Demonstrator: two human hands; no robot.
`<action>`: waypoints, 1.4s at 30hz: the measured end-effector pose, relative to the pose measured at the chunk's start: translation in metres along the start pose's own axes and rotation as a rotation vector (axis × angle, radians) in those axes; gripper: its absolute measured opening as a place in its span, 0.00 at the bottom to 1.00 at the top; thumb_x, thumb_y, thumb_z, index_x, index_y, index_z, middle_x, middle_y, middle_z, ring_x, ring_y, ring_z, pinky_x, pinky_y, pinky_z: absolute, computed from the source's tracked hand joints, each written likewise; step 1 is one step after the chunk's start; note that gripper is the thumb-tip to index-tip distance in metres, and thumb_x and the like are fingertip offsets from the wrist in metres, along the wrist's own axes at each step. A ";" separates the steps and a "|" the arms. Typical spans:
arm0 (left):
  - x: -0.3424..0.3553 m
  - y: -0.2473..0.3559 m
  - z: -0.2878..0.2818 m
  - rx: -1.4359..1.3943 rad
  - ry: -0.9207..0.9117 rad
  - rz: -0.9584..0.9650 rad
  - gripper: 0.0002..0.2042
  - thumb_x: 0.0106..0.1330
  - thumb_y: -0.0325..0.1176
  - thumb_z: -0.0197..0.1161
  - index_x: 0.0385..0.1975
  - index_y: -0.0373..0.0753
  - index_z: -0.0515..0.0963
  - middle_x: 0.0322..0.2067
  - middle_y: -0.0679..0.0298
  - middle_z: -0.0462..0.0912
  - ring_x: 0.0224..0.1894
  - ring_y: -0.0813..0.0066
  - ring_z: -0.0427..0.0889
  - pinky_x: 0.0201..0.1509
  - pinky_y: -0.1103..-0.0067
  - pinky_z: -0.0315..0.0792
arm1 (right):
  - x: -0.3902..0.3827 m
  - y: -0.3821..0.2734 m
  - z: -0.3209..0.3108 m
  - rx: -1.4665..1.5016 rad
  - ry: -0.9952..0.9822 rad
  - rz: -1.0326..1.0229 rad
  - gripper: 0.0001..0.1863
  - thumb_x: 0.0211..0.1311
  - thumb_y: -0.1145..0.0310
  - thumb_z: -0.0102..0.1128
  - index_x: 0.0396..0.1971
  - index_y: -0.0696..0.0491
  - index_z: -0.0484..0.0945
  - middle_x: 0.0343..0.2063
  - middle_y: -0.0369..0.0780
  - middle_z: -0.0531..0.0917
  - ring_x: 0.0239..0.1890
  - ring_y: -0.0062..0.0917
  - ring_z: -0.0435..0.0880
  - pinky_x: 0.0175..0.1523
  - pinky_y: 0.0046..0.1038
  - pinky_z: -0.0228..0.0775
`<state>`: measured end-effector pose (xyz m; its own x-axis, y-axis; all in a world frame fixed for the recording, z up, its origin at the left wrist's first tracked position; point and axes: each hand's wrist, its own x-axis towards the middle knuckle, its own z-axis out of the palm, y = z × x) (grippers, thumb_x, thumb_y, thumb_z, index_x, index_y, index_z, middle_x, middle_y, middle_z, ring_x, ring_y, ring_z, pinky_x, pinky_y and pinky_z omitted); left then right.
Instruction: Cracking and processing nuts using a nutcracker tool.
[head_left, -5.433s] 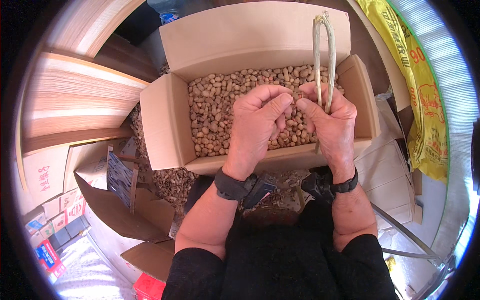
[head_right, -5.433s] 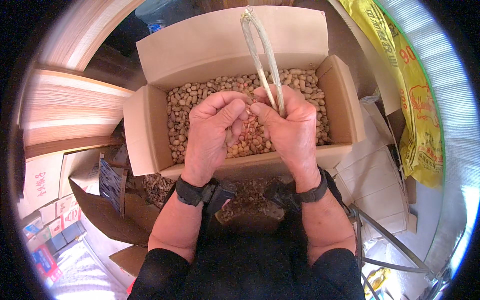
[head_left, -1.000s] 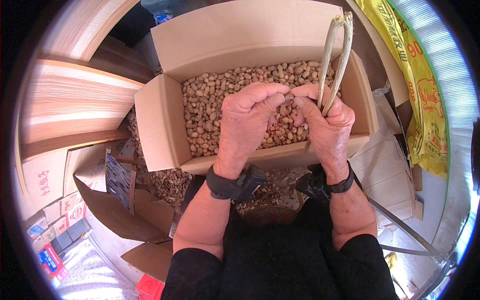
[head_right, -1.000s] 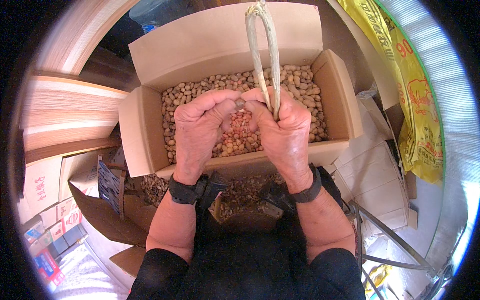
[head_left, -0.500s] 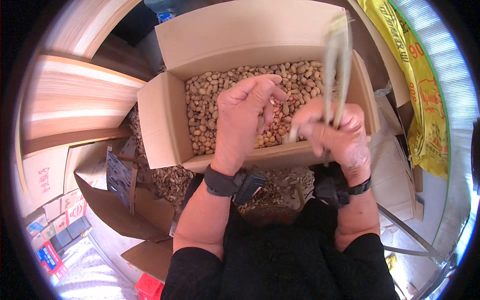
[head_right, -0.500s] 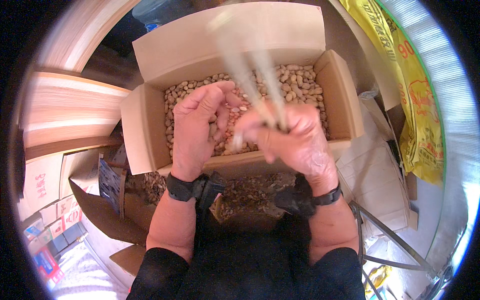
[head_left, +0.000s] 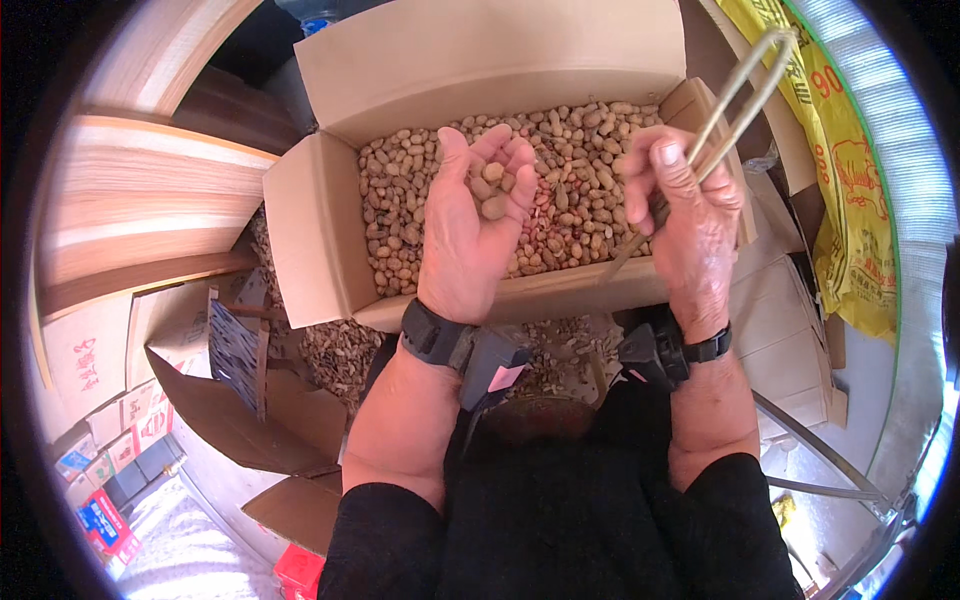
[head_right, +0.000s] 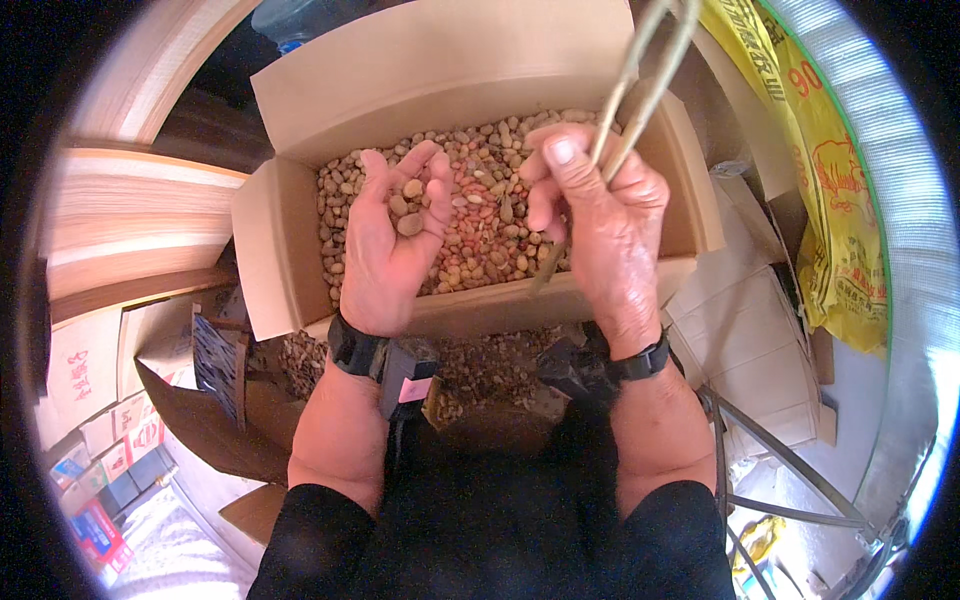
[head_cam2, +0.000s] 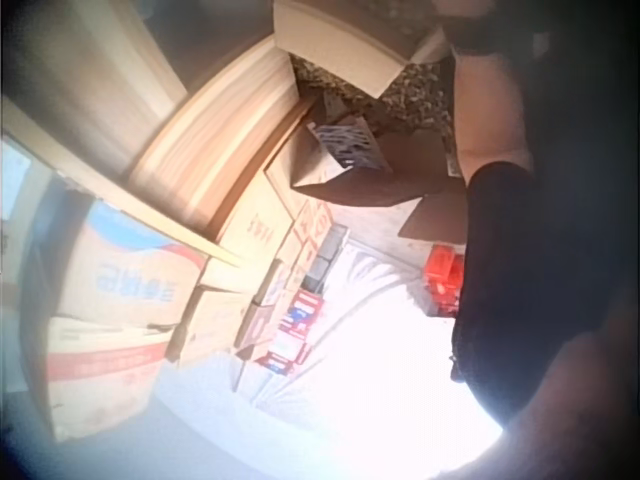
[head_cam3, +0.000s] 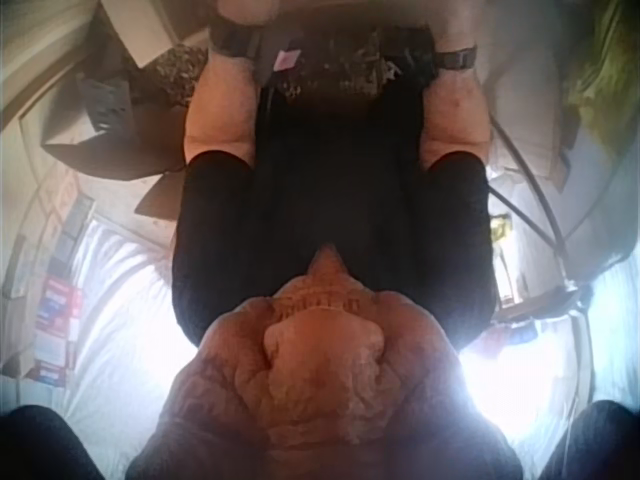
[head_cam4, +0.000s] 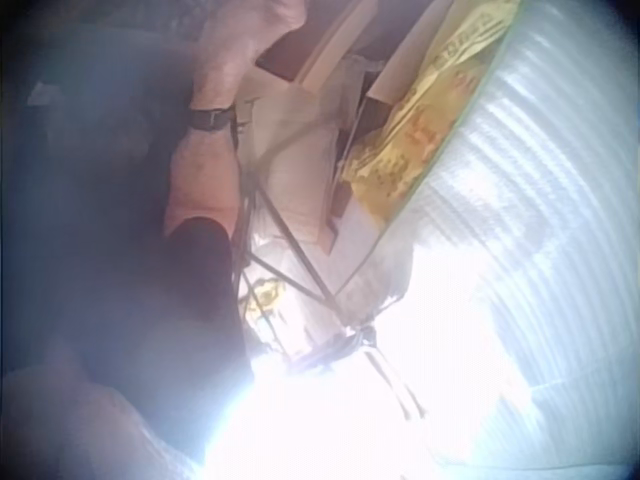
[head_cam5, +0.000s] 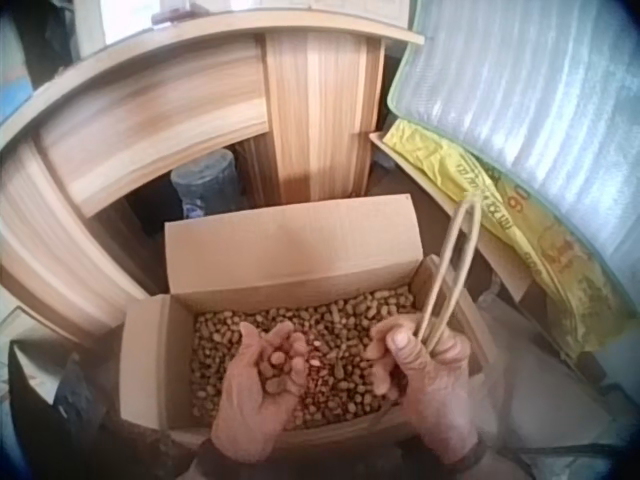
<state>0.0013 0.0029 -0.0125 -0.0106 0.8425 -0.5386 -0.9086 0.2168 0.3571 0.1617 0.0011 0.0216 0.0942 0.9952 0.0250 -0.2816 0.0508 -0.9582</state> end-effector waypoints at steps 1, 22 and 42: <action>0.000 0.001 -0.001 0.002 0.000 0.000 0.22 0.66 0.46 0.51 0.46 0.30 0.67 0.37 0.59 0.71 0.32 0.78 0.72 0.27 0.88 0.72 | -0.002 0.003 0.001 -0.042 -0.022 0.052 0.09 0.60 0.65 0.58 0.32 0.56 0.79 0.21 0.35 0.80 0.16 0.13 0.73 0.18 0.13 0.59; -0.004 0.006 -0.029 1.761 -0.603 0.225 0.12 0.53 0.36 0.66 0.32 0.34 0.80 0.26 0.63 0.82 0.29 0.72 0.80 0.34 0.78 0.72 | 0.041 0.001 -0.035 -0.153 -0.006 0.004 0.06 0.61 0.71 0.54 0.34 0.57 0.76 0.18 0.35 0.78 0.12 0.13 0.71 0.13 0.12 0.57; -0.077 0.003 -0.041 1.472 -0.258 1.168 0.07 0.50 0.32 0.67 0.26 0.38 0.80 0.20 0.61 0.77 0.22 0.70 0.75 0.27 0.79 0.70 | 0.028 0.001 -0.085 -0.291 0.072 -0.051 0.13 0.61 0.72 0.54 0.44 0.59 0.75 0.26 0.33 0.78 0.22 0.10 0.69 0.25 0.12 0.57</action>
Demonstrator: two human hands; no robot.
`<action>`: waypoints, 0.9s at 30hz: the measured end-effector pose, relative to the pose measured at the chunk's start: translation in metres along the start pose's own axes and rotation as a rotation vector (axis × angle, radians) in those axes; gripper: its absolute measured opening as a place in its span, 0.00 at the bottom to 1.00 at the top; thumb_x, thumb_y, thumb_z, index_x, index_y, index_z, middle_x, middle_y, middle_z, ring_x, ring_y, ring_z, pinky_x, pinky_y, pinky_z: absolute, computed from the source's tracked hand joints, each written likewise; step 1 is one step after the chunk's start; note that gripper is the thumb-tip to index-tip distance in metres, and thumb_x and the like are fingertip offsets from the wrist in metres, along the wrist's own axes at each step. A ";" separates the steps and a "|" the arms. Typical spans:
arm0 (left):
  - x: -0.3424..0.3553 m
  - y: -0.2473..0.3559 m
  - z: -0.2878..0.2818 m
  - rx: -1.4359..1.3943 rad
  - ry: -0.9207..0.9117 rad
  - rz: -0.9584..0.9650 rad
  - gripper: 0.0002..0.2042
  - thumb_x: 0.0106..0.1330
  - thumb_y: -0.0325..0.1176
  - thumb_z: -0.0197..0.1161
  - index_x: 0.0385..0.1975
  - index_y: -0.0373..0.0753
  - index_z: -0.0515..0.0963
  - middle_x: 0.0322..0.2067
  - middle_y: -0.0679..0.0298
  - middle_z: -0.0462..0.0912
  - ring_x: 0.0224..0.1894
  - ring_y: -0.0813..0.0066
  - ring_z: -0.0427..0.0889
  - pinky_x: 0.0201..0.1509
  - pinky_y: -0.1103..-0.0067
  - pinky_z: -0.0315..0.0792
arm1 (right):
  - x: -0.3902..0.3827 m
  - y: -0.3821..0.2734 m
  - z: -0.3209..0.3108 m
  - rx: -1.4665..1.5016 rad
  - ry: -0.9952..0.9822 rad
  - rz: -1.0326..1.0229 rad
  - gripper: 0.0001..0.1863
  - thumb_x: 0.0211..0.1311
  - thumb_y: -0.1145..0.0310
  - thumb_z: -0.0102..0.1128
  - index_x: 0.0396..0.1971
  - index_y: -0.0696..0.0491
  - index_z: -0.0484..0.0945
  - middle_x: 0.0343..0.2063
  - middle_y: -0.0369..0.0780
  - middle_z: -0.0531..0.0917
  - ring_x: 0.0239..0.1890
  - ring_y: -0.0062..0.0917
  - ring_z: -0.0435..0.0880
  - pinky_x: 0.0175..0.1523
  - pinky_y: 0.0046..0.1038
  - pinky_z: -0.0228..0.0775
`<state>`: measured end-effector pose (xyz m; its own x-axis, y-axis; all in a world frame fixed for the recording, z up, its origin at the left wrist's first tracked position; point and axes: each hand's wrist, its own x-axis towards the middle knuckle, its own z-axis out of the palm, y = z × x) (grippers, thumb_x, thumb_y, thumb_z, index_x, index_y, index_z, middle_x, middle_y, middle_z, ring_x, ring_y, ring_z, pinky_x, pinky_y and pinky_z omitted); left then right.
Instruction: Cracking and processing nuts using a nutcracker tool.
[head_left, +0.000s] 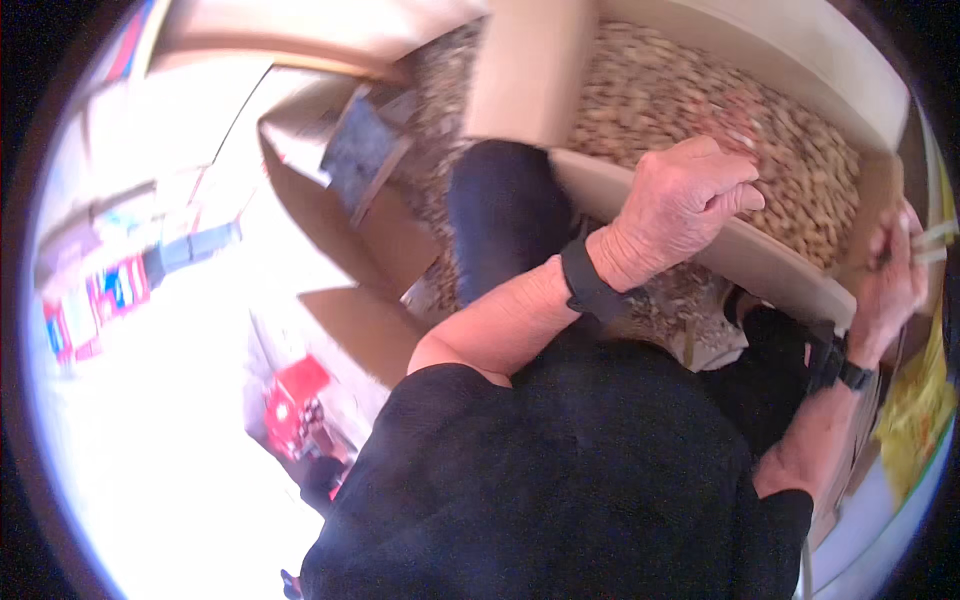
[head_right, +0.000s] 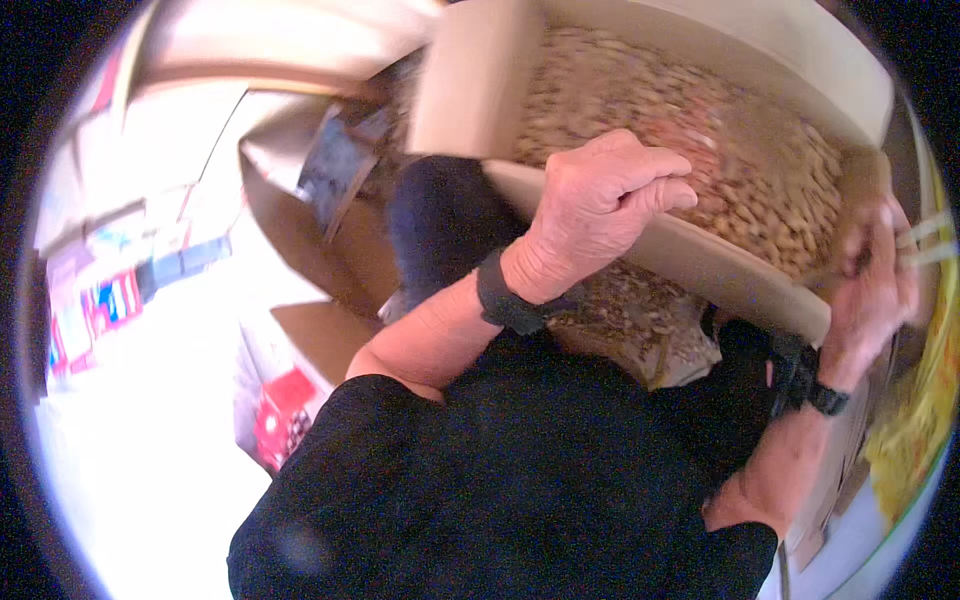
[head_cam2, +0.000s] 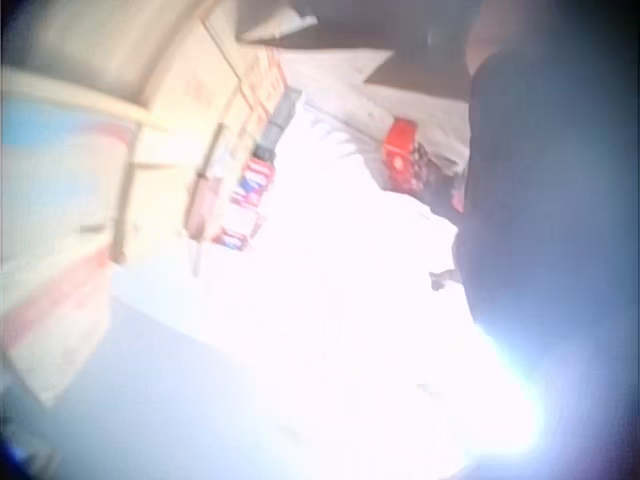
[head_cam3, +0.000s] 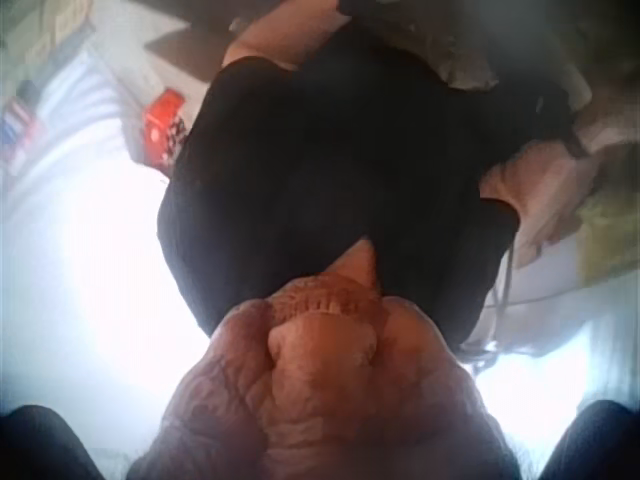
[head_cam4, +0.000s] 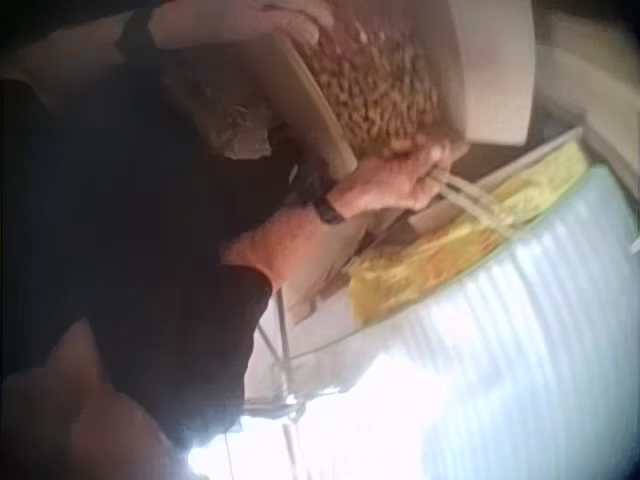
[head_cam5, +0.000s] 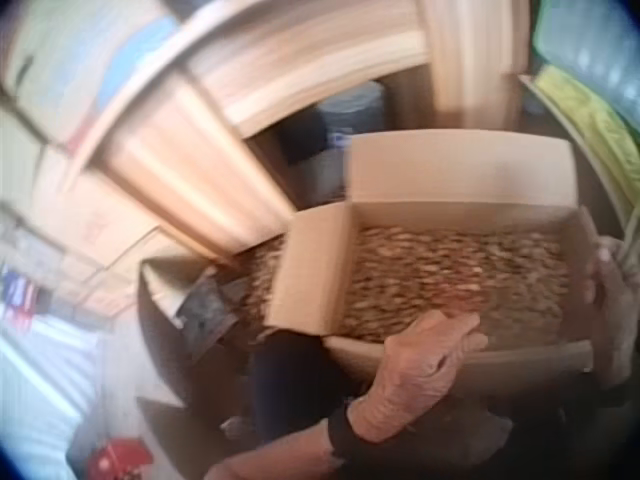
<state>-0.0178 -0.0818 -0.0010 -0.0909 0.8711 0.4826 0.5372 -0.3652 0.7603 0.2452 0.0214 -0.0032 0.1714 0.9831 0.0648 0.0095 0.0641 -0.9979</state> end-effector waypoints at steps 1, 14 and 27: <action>-0.010 0.000 -0.019 0.031 0.059 -0.070 0.06 0.50 0.31 0.67 0.27 0.37 0.80 0.20 0.61 0.77 0.22 0.70 0.76 0.27 0.79 0.71 | -0.003 0.002 0.005 0.043 -0.049 -0.044 0.12 0.61 0.73 0.54 0.43 0.59 0.76 0.26 0.34 0.78 0.21 0.10 0.69 0.24 0.12 0.57; -0.265 -0.071 -0.200 0.652 0.659 -0.901 0.07 0.54 0.30 0.61 0.28 0.33 0.79 0.19 0.62 0.79 0.22 0.73 0.77 0.31 0.79 0.72 | -0.075 -0.024 0.070 0.073 -0.217 -0.109 0.10 0.61 0.72 0.55 0.40 0.58 0.76 0.24 0.36 0.78 0.18 0.12 0.68 0.20 0.13 0.54; -0.296 -0.118 -0.290 1.007 0.878 -1.364 0.27 0.42 0.45 0.71 0.35 0.29 0.73 0.32 0.43 0.78 0.38 0.47 0.77 0.42 0.61 0.70 | -0.106 -0.012 0.077 -0.047 -0.246 -0.113 0.10 0.61 0.70 0.56 0.41 0.58 0.76 0.24 0.35 0.77 0.19 0.13 0.69 0.20 0.13 0.54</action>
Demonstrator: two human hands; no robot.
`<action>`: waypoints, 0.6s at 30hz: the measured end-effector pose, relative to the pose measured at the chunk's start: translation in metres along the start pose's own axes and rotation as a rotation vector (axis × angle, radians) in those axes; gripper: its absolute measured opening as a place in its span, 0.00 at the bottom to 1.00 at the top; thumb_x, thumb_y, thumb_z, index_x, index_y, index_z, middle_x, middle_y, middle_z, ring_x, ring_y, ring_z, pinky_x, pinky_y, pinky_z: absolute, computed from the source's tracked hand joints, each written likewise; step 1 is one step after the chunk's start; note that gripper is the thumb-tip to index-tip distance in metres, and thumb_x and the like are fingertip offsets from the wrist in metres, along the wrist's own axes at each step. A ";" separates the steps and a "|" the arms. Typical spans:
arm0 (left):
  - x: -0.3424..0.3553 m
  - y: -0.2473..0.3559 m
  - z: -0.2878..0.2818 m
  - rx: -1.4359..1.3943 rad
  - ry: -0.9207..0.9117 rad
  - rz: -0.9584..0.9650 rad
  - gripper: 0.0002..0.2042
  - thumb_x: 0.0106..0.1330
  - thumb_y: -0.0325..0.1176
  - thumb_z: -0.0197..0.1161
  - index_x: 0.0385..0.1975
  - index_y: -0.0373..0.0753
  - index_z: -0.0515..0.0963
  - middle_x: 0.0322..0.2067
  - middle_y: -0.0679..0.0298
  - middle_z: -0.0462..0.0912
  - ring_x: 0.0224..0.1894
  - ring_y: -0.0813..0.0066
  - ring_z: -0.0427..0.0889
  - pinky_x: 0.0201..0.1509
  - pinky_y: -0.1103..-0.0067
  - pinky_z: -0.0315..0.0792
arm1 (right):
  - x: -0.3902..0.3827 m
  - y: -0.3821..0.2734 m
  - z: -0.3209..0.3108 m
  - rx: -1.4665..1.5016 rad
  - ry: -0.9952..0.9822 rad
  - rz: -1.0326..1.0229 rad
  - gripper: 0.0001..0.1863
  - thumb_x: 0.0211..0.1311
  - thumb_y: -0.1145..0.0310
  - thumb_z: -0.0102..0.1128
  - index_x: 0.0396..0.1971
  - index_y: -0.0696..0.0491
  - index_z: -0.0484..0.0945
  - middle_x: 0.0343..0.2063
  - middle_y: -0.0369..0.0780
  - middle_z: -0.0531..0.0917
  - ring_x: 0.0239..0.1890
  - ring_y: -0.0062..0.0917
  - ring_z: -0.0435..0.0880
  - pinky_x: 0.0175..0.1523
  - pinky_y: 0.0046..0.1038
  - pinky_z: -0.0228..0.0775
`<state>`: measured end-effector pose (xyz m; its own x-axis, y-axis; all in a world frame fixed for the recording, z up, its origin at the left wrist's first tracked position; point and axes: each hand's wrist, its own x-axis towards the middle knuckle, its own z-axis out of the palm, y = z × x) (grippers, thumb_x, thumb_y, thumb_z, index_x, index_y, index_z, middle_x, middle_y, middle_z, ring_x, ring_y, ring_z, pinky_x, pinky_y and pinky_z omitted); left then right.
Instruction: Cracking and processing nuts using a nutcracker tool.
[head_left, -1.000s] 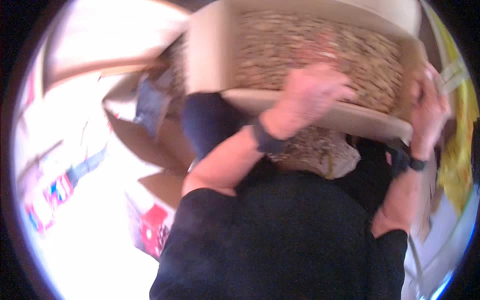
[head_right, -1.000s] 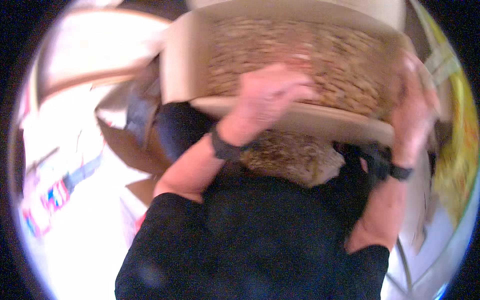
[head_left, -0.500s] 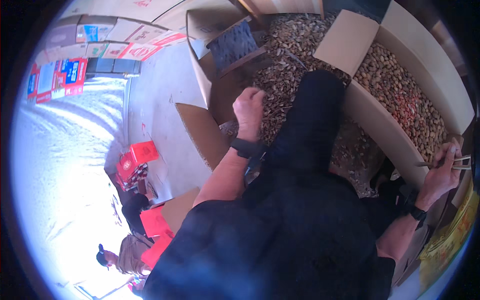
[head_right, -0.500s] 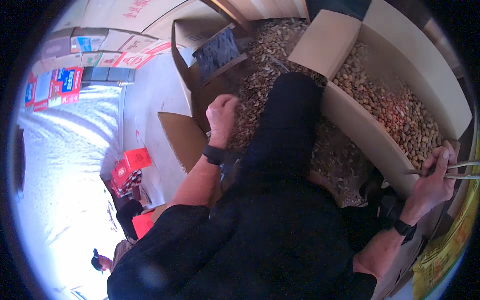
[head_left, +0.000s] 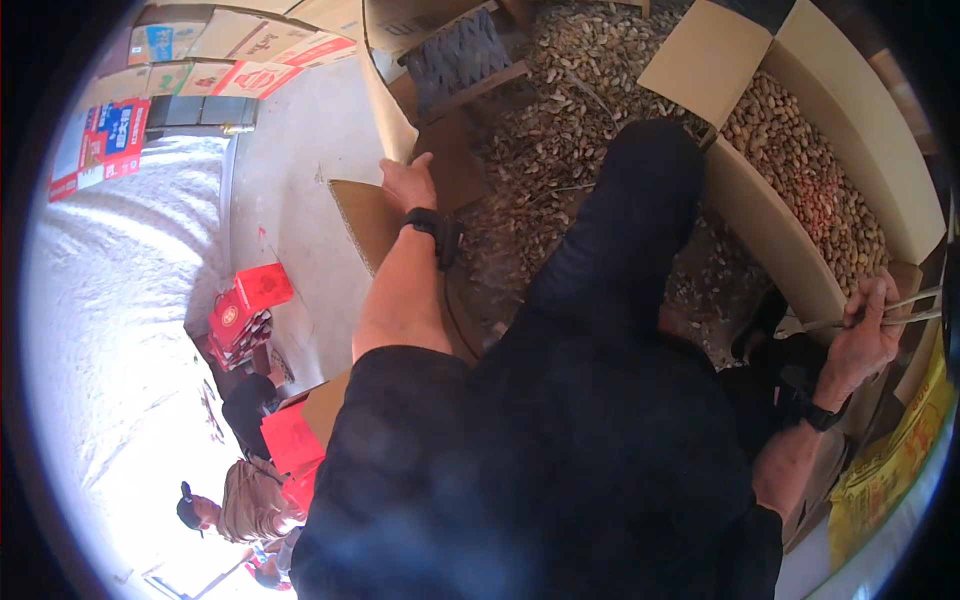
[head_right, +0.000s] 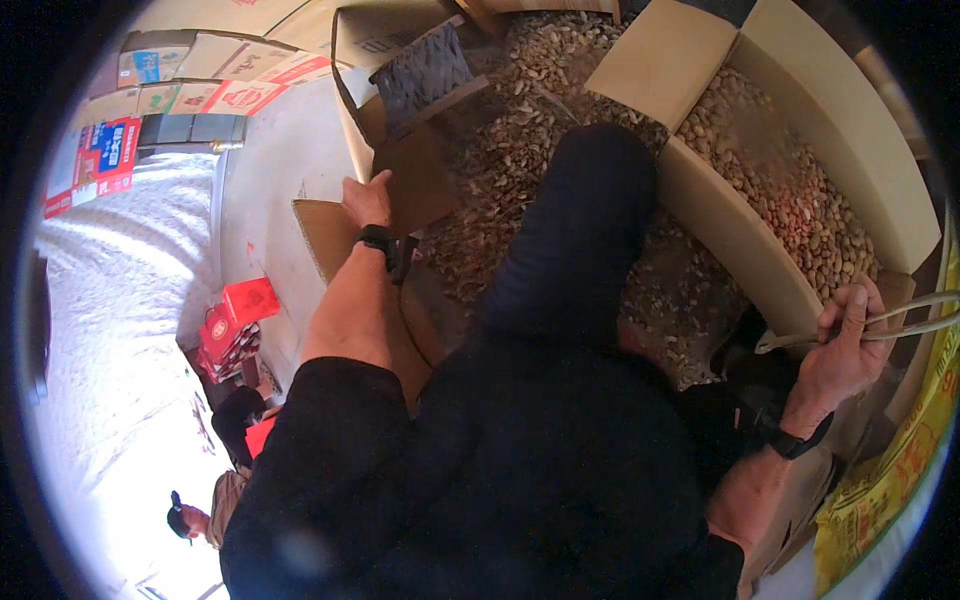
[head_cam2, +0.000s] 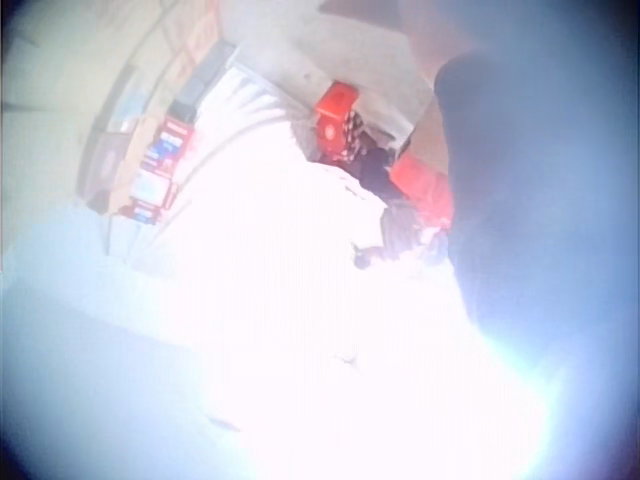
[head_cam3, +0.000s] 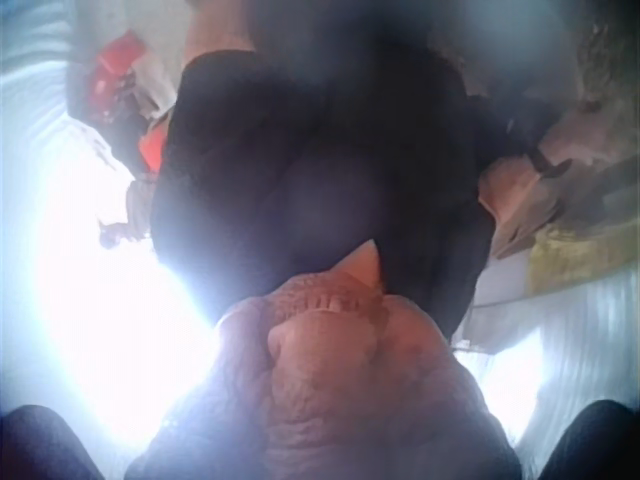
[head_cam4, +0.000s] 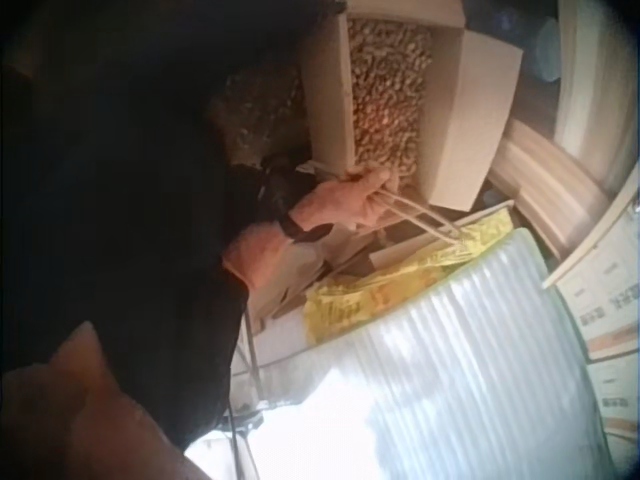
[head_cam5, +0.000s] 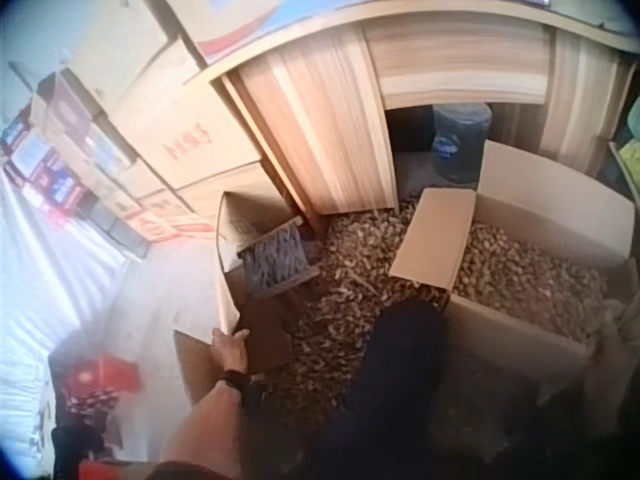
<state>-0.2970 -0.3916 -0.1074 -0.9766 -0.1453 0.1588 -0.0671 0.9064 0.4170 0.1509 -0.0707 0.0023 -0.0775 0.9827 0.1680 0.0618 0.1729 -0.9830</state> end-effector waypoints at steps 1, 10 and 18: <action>0.002 0.005 0.001 0.078 -0.019 0.069 0.28 0.41 0.48 0.72 0.34 0.29 0.73 0.32 0.42 0.78 0.39 0.45 0.77 0.42 0.59 0.70 | -0.001 0.002 -0.003 0.000 -0.023 0.007 0.10 0.61 0.70 0.56 0.41 0.58 0.76 0.24 0.35 0.77 0.19 0.12 0.69 0.20 0.13 0.54; 0.052 -0.030 -0.015 0.263 0.091 0.176 0.09 0.51 0.35 0.56 0.22 0.36 0.77 0.26 0.49 0.81 0.33 0.48 0.80 0.36 0.61 0.73 | -0.003 0.003 0.014 -0.017 -0.086 0.042 0.09 0.62 0.71 0.54 0.40 0.58 0.76 0.23 0.34 0.77 0.19 0.11 0.68 0.19 0.12 0.52; 0.099 -0.072 -0.098 0.239 0.167 -0.052 0.22 0.49 0.49 0.62 0.31 0.32 0.80 0.33 0.45 0.80 0.40 0.48 0.79 0.43 0.62 0.72 | -0.004 0.010 0.019 -0.035 -0.110 0.050 0.09 0.62 0.71 0.54 0.41 0.57 0.76 0.23 0.34 0.77 0.18 0.11 0.68 0.19 0.12 0.53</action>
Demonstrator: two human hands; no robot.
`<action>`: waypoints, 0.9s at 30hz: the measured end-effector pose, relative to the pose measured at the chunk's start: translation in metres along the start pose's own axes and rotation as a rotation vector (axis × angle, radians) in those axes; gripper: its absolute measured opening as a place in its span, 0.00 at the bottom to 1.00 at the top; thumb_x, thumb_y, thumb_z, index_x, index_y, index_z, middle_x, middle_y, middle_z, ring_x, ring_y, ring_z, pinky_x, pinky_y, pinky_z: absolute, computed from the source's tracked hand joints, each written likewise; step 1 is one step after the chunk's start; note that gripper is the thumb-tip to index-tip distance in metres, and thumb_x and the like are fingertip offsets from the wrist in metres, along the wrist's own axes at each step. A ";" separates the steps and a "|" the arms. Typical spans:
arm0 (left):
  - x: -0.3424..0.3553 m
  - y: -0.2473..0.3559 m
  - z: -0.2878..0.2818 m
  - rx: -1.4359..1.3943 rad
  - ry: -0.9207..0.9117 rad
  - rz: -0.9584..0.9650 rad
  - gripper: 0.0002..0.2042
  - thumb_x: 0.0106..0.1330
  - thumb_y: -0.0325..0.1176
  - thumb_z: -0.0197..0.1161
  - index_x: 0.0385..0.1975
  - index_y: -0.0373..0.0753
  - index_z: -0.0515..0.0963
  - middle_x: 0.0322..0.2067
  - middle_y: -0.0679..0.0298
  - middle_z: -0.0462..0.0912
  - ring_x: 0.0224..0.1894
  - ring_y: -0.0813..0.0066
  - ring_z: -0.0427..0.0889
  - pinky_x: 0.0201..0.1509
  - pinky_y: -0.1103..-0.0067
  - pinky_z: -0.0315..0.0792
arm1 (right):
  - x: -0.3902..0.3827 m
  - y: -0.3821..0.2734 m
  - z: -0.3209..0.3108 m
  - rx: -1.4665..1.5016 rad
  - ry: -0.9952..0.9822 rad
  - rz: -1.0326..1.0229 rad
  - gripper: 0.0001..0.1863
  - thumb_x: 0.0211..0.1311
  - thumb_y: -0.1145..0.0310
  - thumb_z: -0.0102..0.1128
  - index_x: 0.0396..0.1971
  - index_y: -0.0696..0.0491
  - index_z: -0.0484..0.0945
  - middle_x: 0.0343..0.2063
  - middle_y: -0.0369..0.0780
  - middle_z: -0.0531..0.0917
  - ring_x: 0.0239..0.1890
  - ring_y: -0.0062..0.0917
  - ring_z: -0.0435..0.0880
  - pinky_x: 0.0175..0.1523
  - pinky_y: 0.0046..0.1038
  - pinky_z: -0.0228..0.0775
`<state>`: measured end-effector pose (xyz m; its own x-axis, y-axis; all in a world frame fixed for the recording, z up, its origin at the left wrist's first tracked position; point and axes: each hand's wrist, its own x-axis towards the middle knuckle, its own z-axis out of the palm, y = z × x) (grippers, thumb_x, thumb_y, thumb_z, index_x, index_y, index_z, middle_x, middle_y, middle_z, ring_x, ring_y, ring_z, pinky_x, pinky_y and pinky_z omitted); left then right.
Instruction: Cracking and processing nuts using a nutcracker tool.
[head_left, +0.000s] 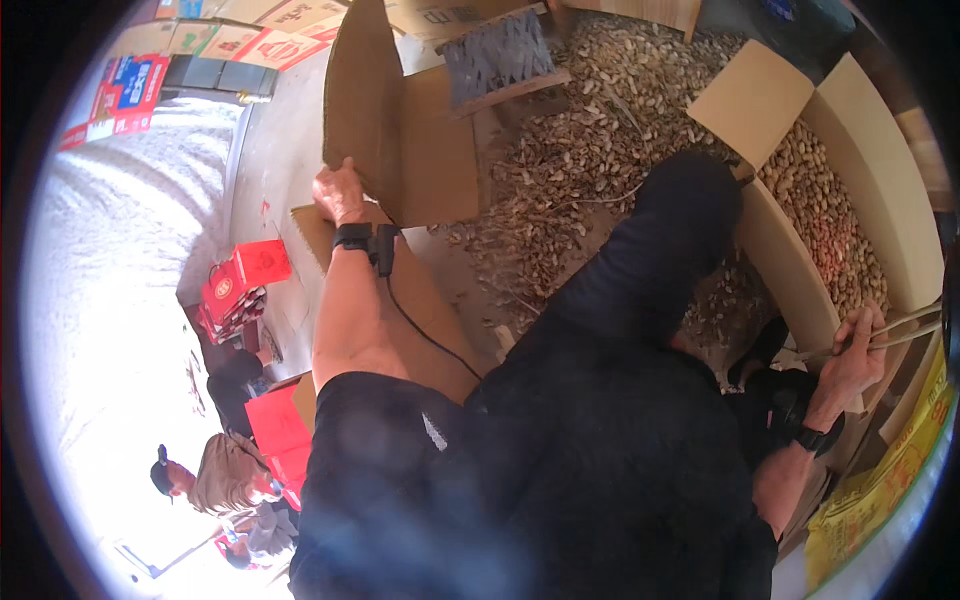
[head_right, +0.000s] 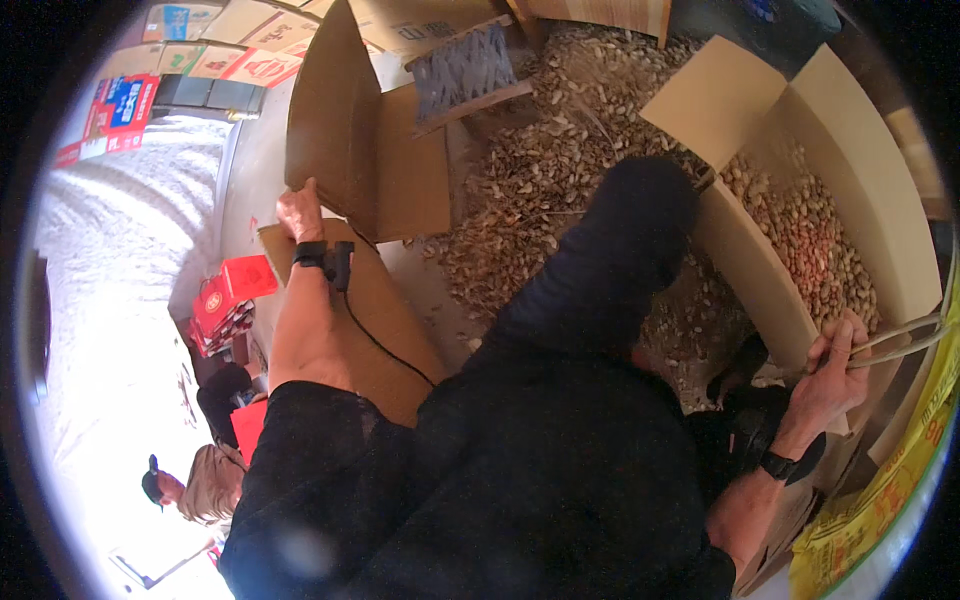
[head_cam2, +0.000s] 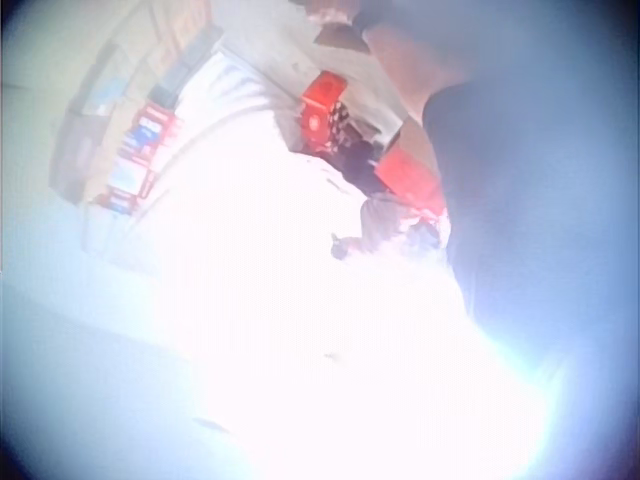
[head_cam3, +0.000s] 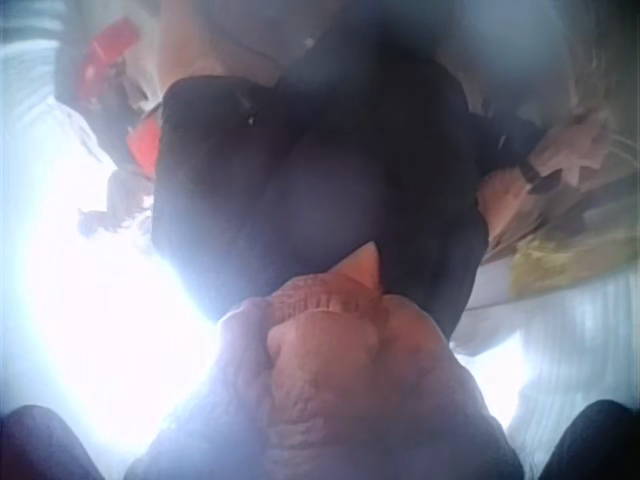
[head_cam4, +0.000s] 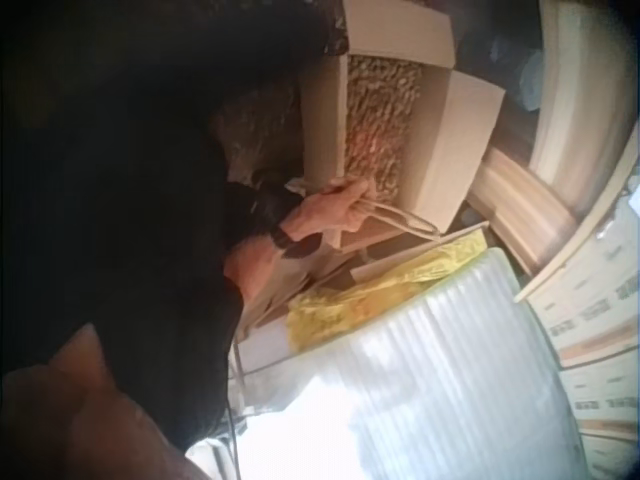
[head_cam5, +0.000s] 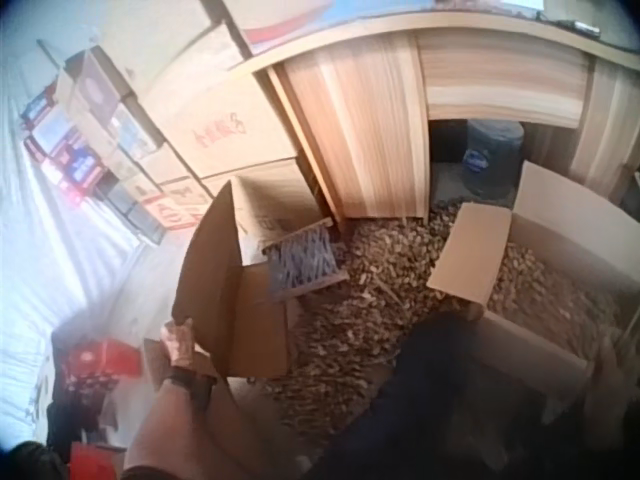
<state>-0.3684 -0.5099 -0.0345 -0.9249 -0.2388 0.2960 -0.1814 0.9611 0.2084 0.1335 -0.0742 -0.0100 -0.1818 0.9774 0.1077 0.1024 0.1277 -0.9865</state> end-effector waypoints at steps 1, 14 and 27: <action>0.001 -0.002 -0.010 -0.002 0.006 -0.004 0.22 0.49 0.49 0.62 0.31 0.32 0.80 0.33 0.45 0.80 0.40 0.48 0.79 0.43 0.62 0.72 | 0.001 0.005 -0.003 -0.002 -0.004 0.010 0.10 0.62 0.71 0.54 0.41 0.57 0.76 0.24 0.34 0.77 0.19 0.11 0.69 0.20 0.12 0.53; 0.032 -0.071 -0.074 -0.162 0.284 0.060 0.22 0.48 0.47 0.65 0.20 0.27 0.78 0.22 0.46 0.79 0.28 0.53 0.79 0.36 0.67 0.70 | 0.004 0.000 0.003 0.091 -0.040 -0.057 0.10 0.62 0.69 0.55 0.40 0.58 0.76 0.23 0.34 0.77 0.17 0.11 0.67 0.18 0.12 0.51; 0.002 -0.083 -0.135 -0.649 0.204 -0.138 0.14 0.52 0.36 0.67 0.14 0.35 0.72 0.09 0.67 0.66 0.08 0.81 0.60 0.10 0.80 0.53 | 0.002 0.002 0.002 0.159 -0.036 -0.075 0.10 0.62 0.70 0.54 0.40 0.57 0.76 0.22 0.34 0.77 0.16 0.11 0.67 0.17 0.12 0.52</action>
<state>-0.3104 -0.6086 0.0751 -0.8151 -0.4353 0.3824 0.0021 0.6578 0.7532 0.1310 -0.0722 -0.0123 -0.2187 0.9591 0.1797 -0.0684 0.1686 -0.9833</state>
